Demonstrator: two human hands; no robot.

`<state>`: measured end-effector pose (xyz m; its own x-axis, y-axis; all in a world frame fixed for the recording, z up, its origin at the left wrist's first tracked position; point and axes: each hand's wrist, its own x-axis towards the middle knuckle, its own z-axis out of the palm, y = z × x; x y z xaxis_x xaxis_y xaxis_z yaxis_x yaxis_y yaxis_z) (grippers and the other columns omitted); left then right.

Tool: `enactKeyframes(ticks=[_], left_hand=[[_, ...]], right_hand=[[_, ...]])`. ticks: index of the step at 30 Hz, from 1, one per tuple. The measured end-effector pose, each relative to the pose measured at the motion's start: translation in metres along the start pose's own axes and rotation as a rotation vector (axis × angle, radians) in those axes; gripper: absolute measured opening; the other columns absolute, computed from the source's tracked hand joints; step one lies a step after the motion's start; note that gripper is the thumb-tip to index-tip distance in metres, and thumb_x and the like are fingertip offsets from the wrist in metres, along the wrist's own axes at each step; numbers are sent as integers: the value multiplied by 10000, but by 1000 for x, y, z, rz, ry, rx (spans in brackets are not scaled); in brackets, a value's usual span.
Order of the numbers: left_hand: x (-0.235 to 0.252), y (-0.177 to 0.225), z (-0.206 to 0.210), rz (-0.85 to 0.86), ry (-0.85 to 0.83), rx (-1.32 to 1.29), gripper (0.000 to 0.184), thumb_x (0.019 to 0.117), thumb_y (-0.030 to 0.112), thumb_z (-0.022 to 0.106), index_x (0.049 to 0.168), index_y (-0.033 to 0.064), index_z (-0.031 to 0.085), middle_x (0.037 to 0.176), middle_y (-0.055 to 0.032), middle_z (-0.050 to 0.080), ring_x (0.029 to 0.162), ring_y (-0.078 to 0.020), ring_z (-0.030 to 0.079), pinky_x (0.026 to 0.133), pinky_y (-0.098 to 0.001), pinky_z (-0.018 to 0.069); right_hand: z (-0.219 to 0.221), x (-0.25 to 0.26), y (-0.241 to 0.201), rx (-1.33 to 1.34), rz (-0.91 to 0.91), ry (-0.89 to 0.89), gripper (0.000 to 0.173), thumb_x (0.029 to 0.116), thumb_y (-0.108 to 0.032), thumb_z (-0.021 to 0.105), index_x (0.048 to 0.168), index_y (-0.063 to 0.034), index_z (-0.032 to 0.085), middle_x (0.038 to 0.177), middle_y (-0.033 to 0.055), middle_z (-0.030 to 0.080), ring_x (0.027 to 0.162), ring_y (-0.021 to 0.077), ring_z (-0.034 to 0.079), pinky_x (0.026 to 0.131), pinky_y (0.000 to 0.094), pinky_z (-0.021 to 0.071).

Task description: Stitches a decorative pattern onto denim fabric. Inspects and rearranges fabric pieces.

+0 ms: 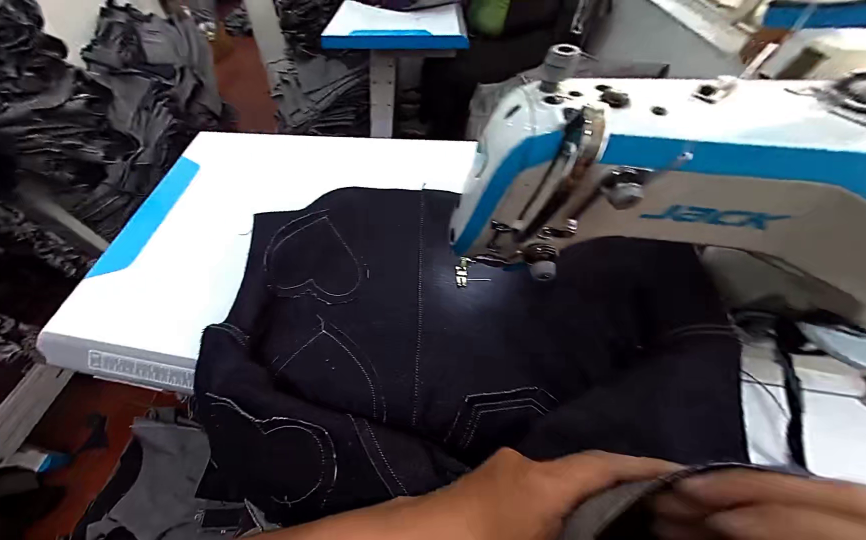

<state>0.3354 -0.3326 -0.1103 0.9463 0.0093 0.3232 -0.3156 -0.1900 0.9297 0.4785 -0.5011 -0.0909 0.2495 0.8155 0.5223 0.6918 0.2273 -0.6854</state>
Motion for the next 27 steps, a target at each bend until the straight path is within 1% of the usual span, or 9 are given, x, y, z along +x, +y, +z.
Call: enactKeyframes(ticks=[3, 5, 8, 11, 14, 16, 18, 21, 27], left_hand=[[-24, 2, -33, -58, 21, 19, 469, 950, -4, 628, 1391, -118, 517, 1167, -228, 699, 1060, -200, 701, 932, -361, 557], [-38, 3, -54, -78, 52, 5, 444, 974, 42, 622, 1380, -112, 529, 1180, -193, 698, 1083, -119, 681, 965, -292, 542], [-40, 11, -92, -254, 240, 65, 359, 981, 117, 640, 1322, 11, 608, 1081, -43, 729, 971, -28, 692, 878, -246, 587], [-30, 0, -140, -380, 408, 306, 337, 954, 122, 697, 1272, 31, 633, 1006, -56, 744, 883, -98, 719, 820, -319, 613], [-18, -30, -179, -574, 390, 470, 394, 960, 126, 713, 1320, 6, 604, 909, -119, 728, 734, -182, 696, 687, -366, 587], [-14, -48, -187, -711, 324, 490, 429, 957, 152, 726, 1336, 0, 593, 899, -133, 734, 726, -209, 689, 695, -393, 573], [-15, -59, -185, -754, 307, 533, 455, 942, 192, 752, 1333, 15, 601, 915, -129, 741, 784, -231, 712, 796, -441, 583], [-19, -64, -182, -739, 351, 557, 484, 924, 218, 776, 1338, 35, 604, 897, -104, 744, 779, -217, 709, 809, -439, 575], [-19, -69, -179, -730, 437, 627, 468, 898, 251, 804, 1307, 93, 641, 801, -42, 723, 701, -177, 665, 751, -431, 543]], right_hand=[[1, 27, 29, 115, 141, -98, 441, 963, -497, 652, 1343, -292, 566, 1401, -138, 567, 1268, 40, 565, 1010, 280, 530], [20, 34, 51, 336, 211, -265, 548, 914, -519, 703, 1387, -283, 558, 1366, -119, 624, 1228, 54, 609, 1023, 309, 545], [51, 53, 58, 432, 272, -252, 156, 963, -379, 688, 1094, -295, 708, 918, -177, 739, 773, -56, 683, 671, 158, 586], [64, 91, 60, 185, 386, -144, 142, 948, -318, 689, 1035, -208, 667, 744, -85, 697, 523, 26, 627, 426, 204, 528], [75, 117, 89, -120, 394, -201, 289, 949, -146, 720, 1193, -56, 594, 824, 67, 703, 537, 168, 645, 464, 364, 560], [86, 119, 106, -291, 370, -243, 405, 930, -114, 752, 1276, -9, 570, 808, 123, 667, 548, 237, 623, 515, 450, 552], [92, 114, 118, -376, 334, -247, 471, 920, -140, 765, 1318, 0, 555, 758, 119, 606, 556, 254, 570, 533, 467, 498], [94, 106, 127, -399, 279, -208, 557, 925, -203, 749, 1392, -16, 510, 733, 73, 546, 536, 213, 511, 503, 425, 443], [101, 98, 133, -449, 143, -143, 310, 965, -273, 632, 1188, -66, 687, 805, 74, 641, 573, 200, 557, 524, 411, 463]])
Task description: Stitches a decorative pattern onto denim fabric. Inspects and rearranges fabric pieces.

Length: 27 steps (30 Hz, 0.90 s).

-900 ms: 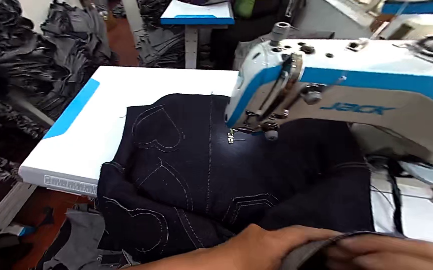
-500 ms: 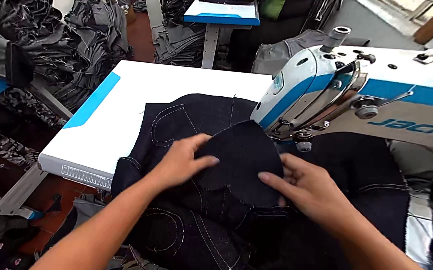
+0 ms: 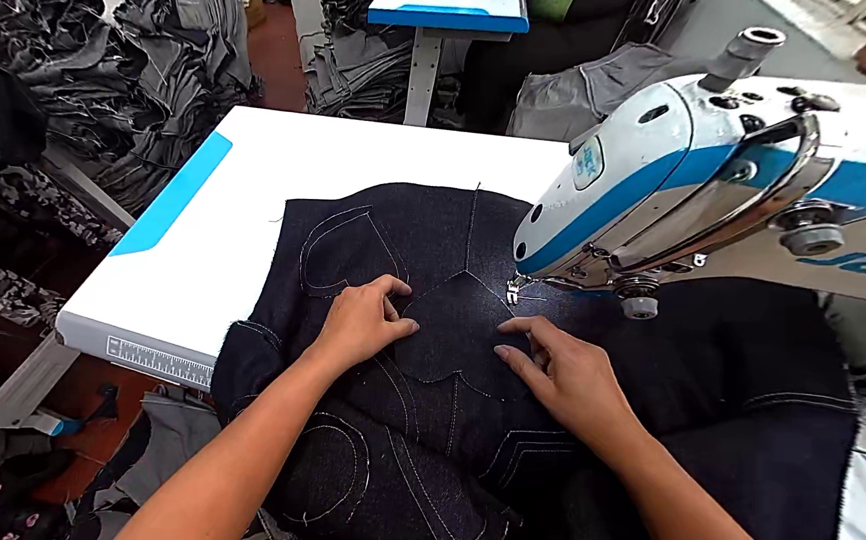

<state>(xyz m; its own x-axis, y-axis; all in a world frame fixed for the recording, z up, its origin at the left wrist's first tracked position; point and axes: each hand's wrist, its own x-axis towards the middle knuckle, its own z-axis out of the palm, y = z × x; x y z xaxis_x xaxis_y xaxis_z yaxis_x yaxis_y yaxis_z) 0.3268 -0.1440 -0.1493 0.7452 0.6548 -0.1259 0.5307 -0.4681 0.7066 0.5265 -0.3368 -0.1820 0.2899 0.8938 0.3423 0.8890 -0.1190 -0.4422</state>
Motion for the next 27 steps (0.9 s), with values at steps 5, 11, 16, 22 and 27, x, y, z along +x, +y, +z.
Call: enactKeyframes(ticks=[5, 11, 16, 22, 27], left_hand=[[1, -3, 3, 14, 31, 3, 448, 896, 261, 806, 1290, 113, 652, 764, -14, 708, 632, -142, 637, 676, -381, 539], [1, -5, 4, 23, 59, -20, 416, 890, 245, 813, 1260, 119, 671, 759, -3, 707, 607, -115, 632, 642, -339, 543], [1, -6, 5, 16, 80, -50, 391, 878, 222, 824, 1229, 120, 684, 750, -2, 706, 585, -98, 629, 611, -301, 541], [1, -5, 3, 7, 61, -85, 350, 879, 207, 821, 1192, 105, 701, 766, -21, 709, 584, -106, 635, 597, -302, 549], [1, -5, 4, 8, 89, -100, 325, 869, 199, 830, 1154, 97, 713, 743, -14, 698, 567, -93, 618, 582, -283, 535]], right_hand=[[4, -1, -1, -30, -18, 80, 249, 966, -245, 652, 1095, -45, 723, 814, 84, 647, 597, 200, 571, 543, 381, 473], [7, -2, 0, -37, -21, 102, 247, 964, -252, 657, 1083, -47, 728, 804, 75, 637, 593, 191, 557, 542, 364, 466], [8, -3, 2, -19, -15, 100, 262, 960, -264, 652, 1090, -51, 731, 821, 72, 649, 585, 174, 550, 535, 352, 461], [7, -2, -1, 30, 19, 95, 225, 952, -208, 694, 1101, -46, 738, 856, 88, 674, 595, 176, 554, 545, 363, 462], [8, -2, -2, 10, 13, 111, 224, 955, -217, 688, 1093, -48, 737, 843, 77, 667, 594, 170, 554, 545, 356, 466]])
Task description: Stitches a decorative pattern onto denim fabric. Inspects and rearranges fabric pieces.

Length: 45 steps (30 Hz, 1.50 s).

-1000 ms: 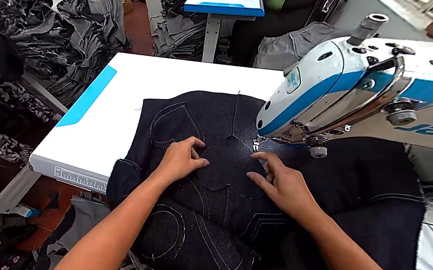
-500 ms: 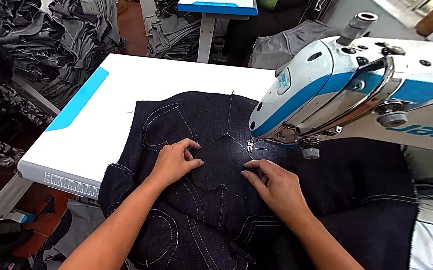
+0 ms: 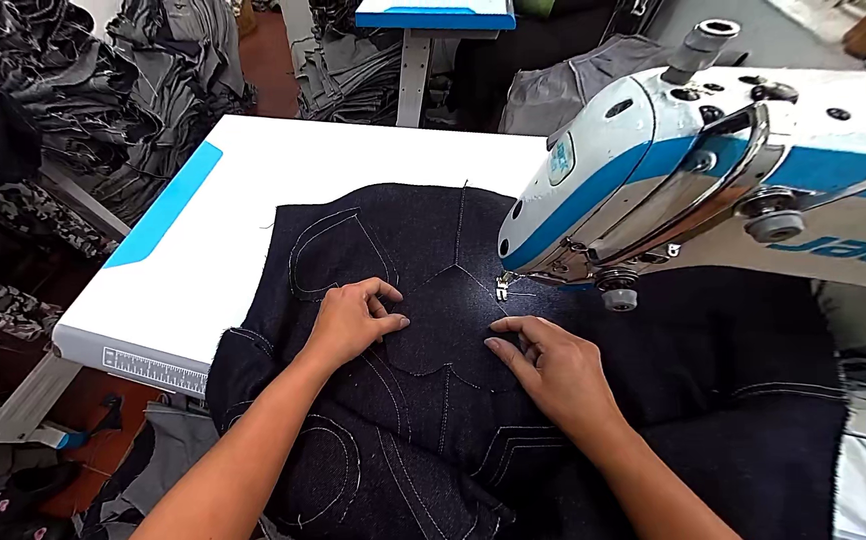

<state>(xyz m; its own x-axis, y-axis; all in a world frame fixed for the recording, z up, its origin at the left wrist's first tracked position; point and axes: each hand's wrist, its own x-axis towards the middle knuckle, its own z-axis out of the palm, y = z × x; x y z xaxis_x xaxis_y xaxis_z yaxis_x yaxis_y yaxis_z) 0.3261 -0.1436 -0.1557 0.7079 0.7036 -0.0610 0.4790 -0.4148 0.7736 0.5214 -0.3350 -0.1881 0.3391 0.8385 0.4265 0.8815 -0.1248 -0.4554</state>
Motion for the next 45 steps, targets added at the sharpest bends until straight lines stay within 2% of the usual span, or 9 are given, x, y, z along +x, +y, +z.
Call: enactKeyframes(ticks=[19, 22, 25, 27, 29, 34, 39, 42, 45], left_hand=[[-2, -8, 5, 83, 46, -16, 248, 857, 199, 839, 1060, 97, 738, 708, 15, 682, 556, -62, 603, 581, -255, 531], [-2, -7, 4, 91, 36, 0, 249, 864, 197, 832, 1066, 85, 738, 736, -10, 688, 580, -97, 621, 605, -298, 551], [-1, -7, 4, 91, 27, 12, 245, 869, 212, 830, 1062, 92, 740, 742, -8, 692, 591, -100, 625, 618, -307, 554], [-1, -9, 4, 108, 31, 9, 246, 865, 214, 833, 1059, 93, 742, 734, -1, 687, 588, -92, 622, 613, -297, 552], [-1, -10, 5, 112, 32, 8, 239, 864, 206, 833, 1053, 93, 743, 728, 2, 683, 580, -88, 617, 603, -288, 548], [-2, -11, 6, 128, 51, 9, 223, 865, 191, 829, 1049, 98, 744, 719, 14, 680, 555, -68, 598, 576, -265, 531], [-5, -13, 7, 145, 92, 15, 240, 859, 185, 833, 1055, 88, 736, 715, 6, 681, 543, -59, 602, 555, -239, 535], [-10, -8, 4, 123, 132, 74, 277, 865, 170, 825, 1098, 67, 715, 676, -9, 636, 512, -77, 527, 509, -246, 449], [-9, -3, -4, 26, 46, 121, 403, 883, 193, 815, 1225, 53, 656, 744, -19, 655, 583, -95, 565, 605, -284, 496]], right_hand=[[1, -1, -1, -40, -35, 10, 216, 961, -209, 674, 1082, -40, 733, 834, 86, 656, 623, 194, 587, 568, 358, 496], [-2, -2, -6, -117, -43, 4, 204, 958, -167, 678, 1078, -8, 721, 879, 143, 649, 682, 286, 648, 579, 436, 541], [-8, -1, -28, -293, -135, -41, 154, 964, -75, 653, 1063, 36, 692, 1138, 273, 619, 991, 456, 651, 719, 552, 569], [-5, 6, -39, -280, -268, -76, 136, 960, -64, 640, 1038, 27, 705, 1197, 261, 644, 1092, 441, 651, 831, 546, 566], [7, 17, -42, -200, -334, -124, 183, 994, -109, 608, 1088, 17, 702, 1260, 216, 654, 1183, 380, 646, 948, 504, 553], [43, 39, -26, -30, -174, -132, 398, 1049, -251, 551, 1292, 59, 611, 1482, 245, 518, 1417, 399, 470, 1158, 534, 386], [48, 35, -27, -138, -119, -152, 658, 1072, -438, 437, 1470, 85, 462, 1580, 258, 407, 1492, 396, 371, 1225, 546, 272], [48, 35, -29, -189, -117, -167, 720, 1071, -481, 391, 1501, 95, 415, 1599, 261, 375, 1505, 389, 352, 1233, 538, 256], [49, 35, -29, -208, -118, -175, 721, 1074, -478, 381, 1509, 97, 400, 1609, 259, 358, 1511, 386, 342, 1240, 520, 252]])
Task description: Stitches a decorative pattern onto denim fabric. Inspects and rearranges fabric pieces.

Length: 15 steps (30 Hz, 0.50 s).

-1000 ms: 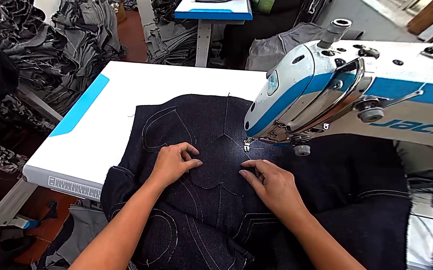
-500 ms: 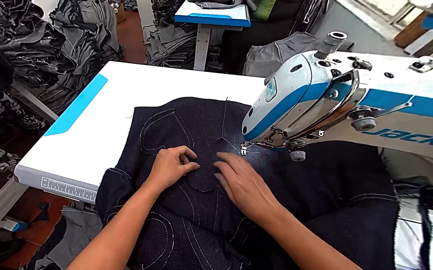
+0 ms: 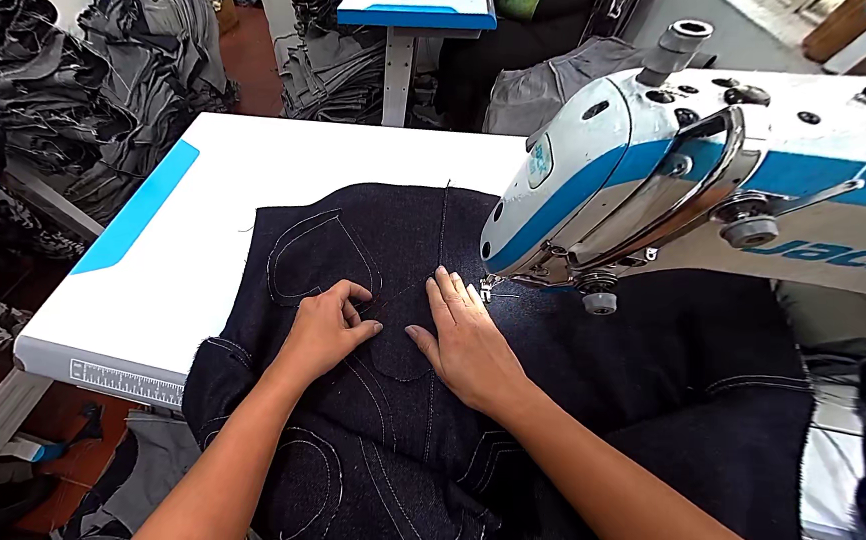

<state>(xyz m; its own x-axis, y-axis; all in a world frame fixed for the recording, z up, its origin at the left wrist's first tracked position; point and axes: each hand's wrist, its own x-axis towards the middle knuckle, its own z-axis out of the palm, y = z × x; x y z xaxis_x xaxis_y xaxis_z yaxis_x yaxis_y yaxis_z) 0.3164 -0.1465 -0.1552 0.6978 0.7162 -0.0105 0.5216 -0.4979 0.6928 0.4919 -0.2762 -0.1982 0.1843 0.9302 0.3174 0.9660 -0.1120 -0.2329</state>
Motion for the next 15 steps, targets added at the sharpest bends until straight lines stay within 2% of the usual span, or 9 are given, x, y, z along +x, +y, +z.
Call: enactKeyframes(ticks=[4, 7, 11, 15], left_hand=[[0, 4, -2, -9, -11, 9, 443, 890, 190, 808, 1270, 49, 628, 771, -30, 664, 609, -120, 584, 629, -309, 510], [-5, 9, 7, 131, 106, 62, 311, 906, 154, 783, 1178, 42, 682, 812, -55, 694, 666, -165, 637, 642, -349, 537], [-1, 5, 21, 315, 131, 126, 222, 923, 122, 747, 1108, 5, 710, 947, -139, 698, 875, -279, 678, 814, -450, 559], [4, -7, 23, 366, 159, 82, 201, 907, 168, 773, 1058, 40, 734, 894, -96, 689, 793, -207, 660, 738, -367, 552]], right_hand=[[-1, 1, -1, -4, 12, -9, 701, 1078, -453, 387, 1511, 99, 395, 1613, 258, 351, 1514, 379, 337, 1245, 511, 242], [1, 1, -3, -17, 24, -2, 683, 1078, -431, 398, 1502, 105, 405, 1606, 263, 361, 1506, 380, 354, 1243, 504, 250], [2, -1, -5, -34, 34, 27, 658, 1081, -400, 401, 1487, 117, 419, 1590, 275, 382, 1494, 390, 372, 1233, 499, 274], [2, -4, -8, -40, 56, 42, 669, 1081, -420, 400, 1477, 118, 432, 1571, 283, 407, 1487, 392, 384, 1227, 492, 290]])
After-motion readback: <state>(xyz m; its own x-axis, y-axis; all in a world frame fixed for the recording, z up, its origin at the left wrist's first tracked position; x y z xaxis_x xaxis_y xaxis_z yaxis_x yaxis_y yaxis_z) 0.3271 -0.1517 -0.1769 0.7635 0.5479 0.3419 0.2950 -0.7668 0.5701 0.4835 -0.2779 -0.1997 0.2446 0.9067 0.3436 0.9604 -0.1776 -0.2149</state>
